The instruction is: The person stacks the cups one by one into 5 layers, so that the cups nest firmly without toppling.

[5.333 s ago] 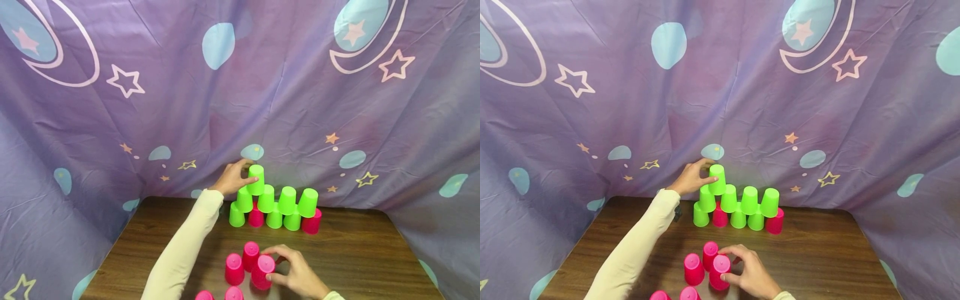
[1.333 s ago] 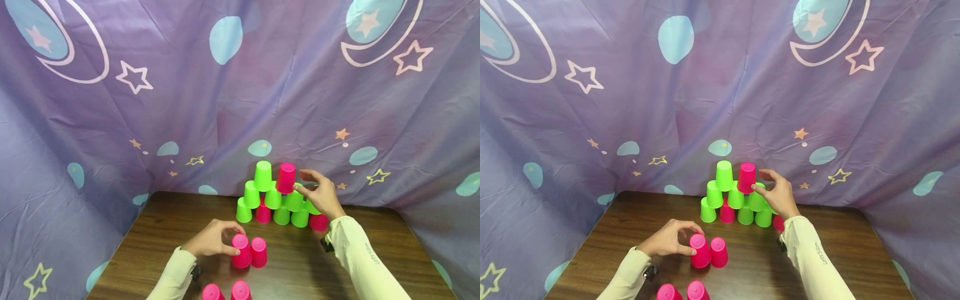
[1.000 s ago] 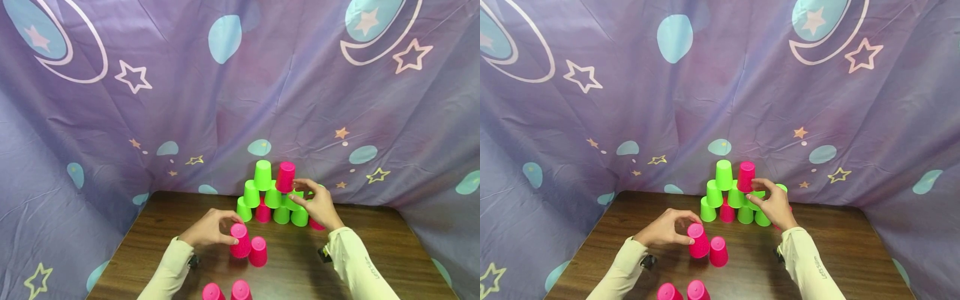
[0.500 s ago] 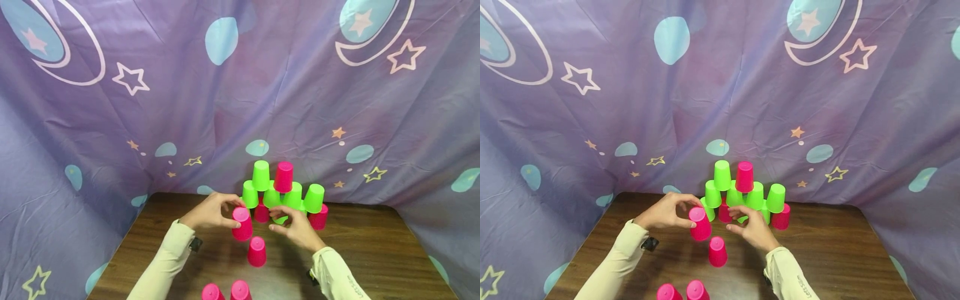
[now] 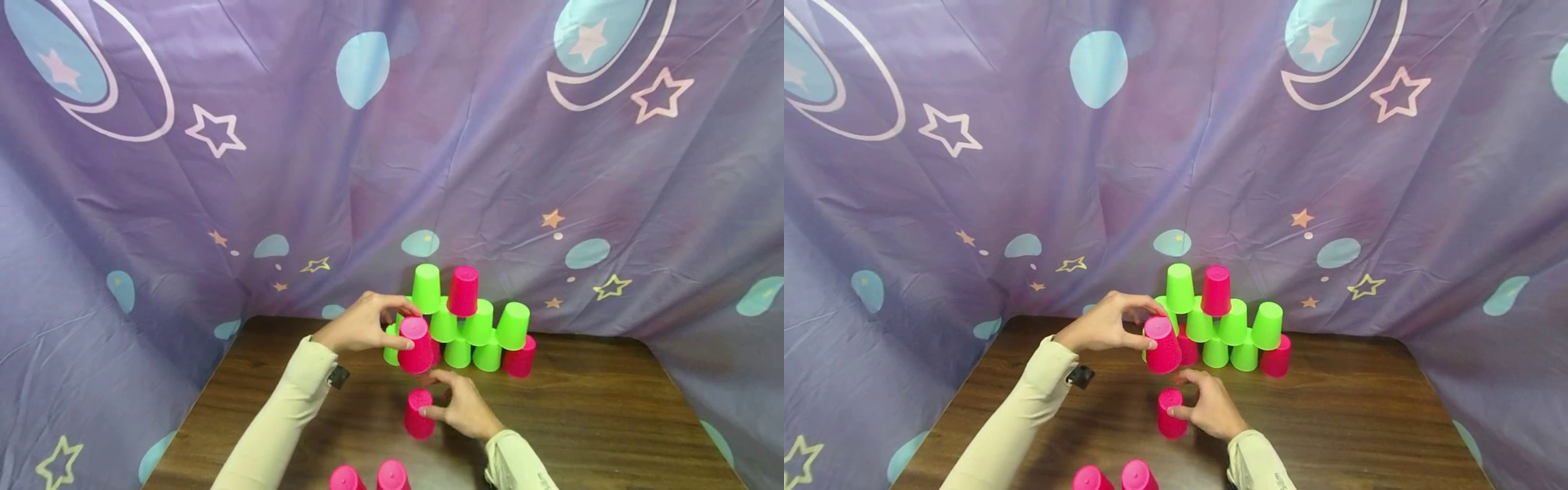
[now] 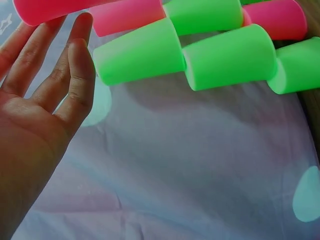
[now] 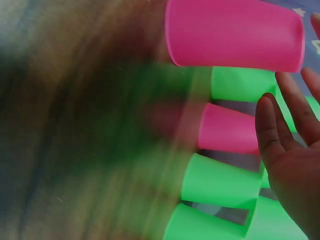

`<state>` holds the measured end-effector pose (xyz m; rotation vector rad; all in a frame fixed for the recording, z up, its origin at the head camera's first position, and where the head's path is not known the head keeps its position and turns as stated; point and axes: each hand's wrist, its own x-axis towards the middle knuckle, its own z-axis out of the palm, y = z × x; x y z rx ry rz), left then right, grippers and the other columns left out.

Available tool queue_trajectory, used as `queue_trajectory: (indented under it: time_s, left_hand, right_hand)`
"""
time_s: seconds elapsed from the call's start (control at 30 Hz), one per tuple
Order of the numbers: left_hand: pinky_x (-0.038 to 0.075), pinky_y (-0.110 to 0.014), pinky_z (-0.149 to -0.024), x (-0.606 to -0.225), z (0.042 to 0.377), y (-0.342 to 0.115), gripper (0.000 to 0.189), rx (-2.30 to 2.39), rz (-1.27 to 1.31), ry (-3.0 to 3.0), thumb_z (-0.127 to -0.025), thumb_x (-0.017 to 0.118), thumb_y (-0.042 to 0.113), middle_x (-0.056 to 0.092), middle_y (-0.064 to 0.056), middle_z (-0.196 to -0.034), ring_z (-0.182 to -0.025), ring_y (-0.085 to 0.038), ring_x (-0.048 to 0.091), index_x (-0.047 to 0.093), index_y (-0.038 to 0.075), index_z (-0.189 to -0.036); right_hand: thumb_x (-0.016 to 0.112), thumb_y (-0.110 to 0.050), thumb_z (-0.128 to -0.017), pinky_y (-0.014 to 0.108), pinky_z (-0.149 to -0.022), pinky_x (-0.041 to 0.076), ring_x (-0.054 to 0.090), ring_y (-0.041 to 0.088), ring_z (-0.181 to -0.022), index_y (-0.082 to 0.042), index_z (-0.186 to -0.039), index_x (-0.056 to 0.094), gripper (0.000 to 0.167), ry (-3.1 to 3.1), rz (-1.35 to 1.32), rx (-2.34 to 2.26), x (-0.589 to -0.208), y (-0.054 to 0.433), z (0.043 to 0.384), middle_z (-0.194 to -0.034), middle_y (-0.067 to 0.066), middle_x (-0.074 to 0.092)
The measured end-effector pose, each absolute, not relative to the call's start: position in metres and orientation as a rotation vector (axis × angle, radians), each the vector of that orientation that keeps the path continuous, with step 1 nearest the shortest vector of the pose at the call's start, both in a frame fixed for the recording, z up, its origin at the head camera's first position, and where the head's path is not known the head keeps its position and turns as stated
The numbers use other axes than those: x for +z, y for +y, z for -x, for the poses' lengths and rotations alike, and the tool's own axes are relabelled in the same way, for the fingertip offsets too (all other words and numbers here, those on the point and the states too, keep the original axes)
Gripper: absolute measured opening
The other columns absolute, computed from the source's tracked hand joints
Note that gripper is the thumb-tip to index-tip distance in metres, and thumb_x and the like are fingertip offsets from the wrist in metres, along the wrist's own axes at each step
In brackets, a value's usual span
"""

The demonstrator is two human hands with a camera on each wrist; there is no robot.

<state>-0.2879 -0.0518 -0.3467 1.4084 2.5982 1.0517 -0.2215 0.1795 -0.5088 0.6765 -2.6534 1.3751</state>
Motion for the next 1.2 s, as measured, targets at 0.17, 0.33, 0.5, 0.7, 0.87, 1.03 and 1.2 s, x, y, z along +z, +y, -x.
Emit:
queue_trajectory:
  time_s: [0.17,0.33,0.5,0.7,0.87,1.03,1.2]
  left_hand:
    - [0.057,-0.03,-0.075,-0.339,0.292,-0.04,0.045,1.029,-1.433,2.612,-0.077,0.085,0.03,0.077,-0.002,-0.107,-0.089,-0.008,0.066,0.071,0.013,-0.116]
    - [0.057,-0.024,-0.08,-0.329,0.296,-0.027,0.046,1.036,-1.428,2.605,-0.077,0.085,0.029,0.077,-0.001,-0.108,-0.1,-0.011,0.069,0.071,0.013,-0.117]
    - [0.057,-0.026,-0.083,-0.325,0.302,-0.011,0.044,1.039,-1.395,2.628,-0.078,0.084,0.029,0.076,0.0,-0.109,-0.102,-0.011,0.069,0.071,0.014,-0.118]
    - [0.054,-0.028,-0.085,-0.322,0.307,0.011,0.046,1.006,-1.4,2.709,-0.078,0.084,0.03,0.075,0.0,-0.111,-0.104,-0.012,0.066,0.07,0.015,-0.119]
    - [0.046,-0.026,-0.092,-0.316,0.311,0.031,0.047,0.959,-1.436,2.747,-0.079,0.084,0.031,0.077,0.002,-0.109,-0.1,-0.013,0.068,0.069,0.015,-0.12]
    - [0.042,-0.027,-0.097,-0.31,0.314,0.052,0.047,0.907,-1.435,2.797,-0.079,0.084,0.035,0.076,0.004,-0.108,-0.102,-0.011,0.066,0.07,0.018,-0.12]
    - [0.042,-0.021,-0.09,-0.31,0.32,0.072,0.046,0.923,-1.436,2.812,-0.078,0.084,0.038,0.075,0.004,-0.107,-0.101,-0.011,0.064,0.07,0.02,-0.118]
  right_hand:
    - [0.086,-0.02,-0.075,0.034,-0.072,0.058,0.067,0.014,-0.09,-0.007,-0.113,0.07,0.044,-2.655,-0.674,1.394,-0.518,0.176,0.219,-0.11,0.009,0.074]
    - [0.087,-0.02,-0.074,0.031,-0.073,0.057,0.067,0.011,-0.086,-0.007,-0.113,0.071,0.044,-2.651,-0.639,1.371,-0.521,0.173,0.216,-0.106,0.005,0.075]
    - [0.087,-0.02,-0.074,0.029,-0.077,0.056,0.065,0.007,-0.091,-0.008,-0.111,0.071,0.043,-2.618,-0.656,1.38,-0.522,0.174,0.209,-0.106,0.003,0.074]
    - [0.087,-0.018,-0.075,0.026,-0.073,0.056,0.065,0.006,-0.089,-0.01,-0.112,0.069,0.042,-2.568,-0.682,1.47,-0.525,0.177,0.196,-0.104,0.003,0.074]
    - [0.088,-0.019,-0.074,0.025,-0.073,0.055,0.065,0.004,-0.089,-0.013,-0.111,0.07,0.041,-2.536,-0.72,1.427,-0.525,0.175,0.19,-0.103,0.002,0.073]
    - [0.089,-0.021,-0.072,0.024,-0.075,0.053,0.061,0.001,-0.09,-0.019,-0.108,0.07,0.041,-2.54,-0.715,1.344,-0.525,0.175,0.187,-0.1,-0.004,0.072]
    - [0.088,-0.02,-0.072,0.027,-0.075,0.054,0.06,-0.001,-0.089,-0.019,-0.107,0.07,0.04,-2.545,-0.711,1.337,-0.523,0.18,0.183,-0.098,-0.007,0.071]
